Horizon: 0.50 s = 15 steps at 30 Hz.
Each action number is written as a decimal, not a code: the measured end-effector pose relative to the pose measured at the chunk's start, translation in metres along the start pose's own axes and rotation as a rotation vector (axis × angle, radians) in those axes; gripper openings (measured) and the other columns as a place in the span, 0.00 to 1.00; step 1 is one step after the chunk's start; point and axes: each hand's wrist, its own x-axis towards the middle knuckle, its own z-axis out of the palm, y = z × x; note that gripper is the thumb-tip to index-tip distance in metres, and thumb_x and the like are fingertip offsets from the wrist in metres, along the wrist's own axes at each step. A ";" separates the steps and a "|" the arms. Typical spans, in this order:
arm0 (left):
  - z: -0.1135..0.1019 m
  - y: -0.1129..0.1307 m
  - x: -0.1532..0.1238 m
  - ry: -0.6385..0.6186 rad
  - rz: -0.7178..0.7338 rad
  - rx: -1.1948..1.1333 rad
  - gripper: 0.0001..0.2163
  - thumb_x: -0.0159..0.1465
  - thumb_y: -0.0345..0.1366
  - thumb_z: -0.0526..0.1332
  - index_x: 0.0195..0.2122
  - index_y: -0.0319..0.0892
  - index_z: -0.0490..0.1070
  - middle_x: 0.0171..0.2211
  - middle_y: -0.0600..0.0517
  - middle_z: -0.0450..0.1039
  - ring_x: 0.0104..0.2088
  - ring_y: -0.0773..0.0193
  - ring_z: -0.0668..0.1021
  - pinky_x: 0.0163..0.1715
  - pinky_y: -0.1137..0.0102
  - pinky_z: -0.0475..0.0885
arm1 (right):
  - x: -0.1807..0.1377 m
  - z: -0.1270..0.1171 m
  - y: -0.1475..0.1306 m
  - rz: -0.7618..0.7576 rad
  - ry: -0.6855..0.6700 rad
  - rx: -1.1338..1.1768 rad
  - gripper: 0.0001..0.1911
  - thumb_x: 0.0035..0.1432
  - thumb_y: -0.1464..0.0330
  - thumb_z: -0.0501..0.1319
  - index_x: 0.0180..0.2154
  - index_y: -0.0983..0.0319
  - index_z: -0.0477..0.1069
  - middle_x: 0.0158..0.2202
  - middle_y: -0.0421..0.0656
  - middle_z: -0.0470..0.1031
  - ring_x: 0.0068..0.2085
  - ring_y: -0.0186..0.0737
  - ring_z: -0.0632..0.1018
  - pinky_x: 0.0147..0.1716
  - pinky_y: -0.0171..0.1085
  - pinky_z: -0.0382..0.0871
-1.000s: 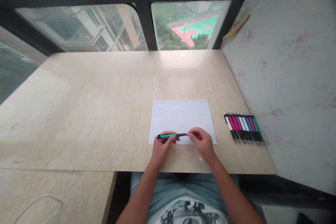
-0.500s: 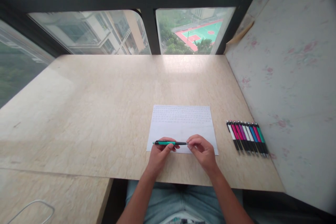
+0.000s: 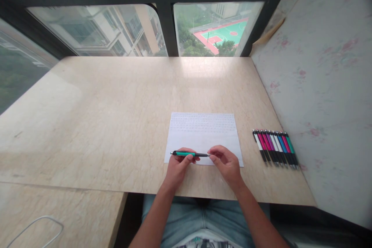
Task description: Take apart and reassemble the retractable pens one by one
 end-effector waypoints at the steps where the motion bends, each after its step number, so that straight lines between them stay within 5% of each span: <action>1: 0.000 0.000 0.000 0.003 -0.004 -0.008 0.11 0.58 0.42 0.66 0.35 0.39 0.75 0.29 0.48 0.78 0.31 0.61 0.78 0.36 0.67 0.71 | 0.000 0.000 -0.001 0.005 -0.008 -0.048 0.06 0.59 0.64 0.63 0.36 0.58 0.75 0.34 0.45 0.77 0.36 0.42 0.77 0.34 0.39 0.73; 6: 0.001 0.002 0.001 0.012 -0.037 -0.039 0.12 0.57 0.44 0.67 0.34 0.39 0.75 0.28 0.48 0.77 0.31 0.60 0.78 0.35 0.67 0.71 | -0.001 -0.001 -0.014 -0.030 -0.064 -0.238 0.08 0.61 0.63 0.61 0.32 0.58 0.76 0.29 0.43 0.77 0.32 0.41 0.76 0.32 0.39 0.71; 15: 0.004 0.003 0.004 0.108 -0.086 -0.245 0.11 0.58 0.41 0.67 0.35 0.39 0.74 0.28 0.49 0.77 0.31 0.65 0.77 0.33 0.71 0.70 | 0.008 -0.008 -0.013 -0.003 0.154 -0.348 0.05 0.59 0.66 0.62 0.37 0.58 0.76 0.36 0.45 0.79 0.36 0.43 0.78 0.32 0.40 0.72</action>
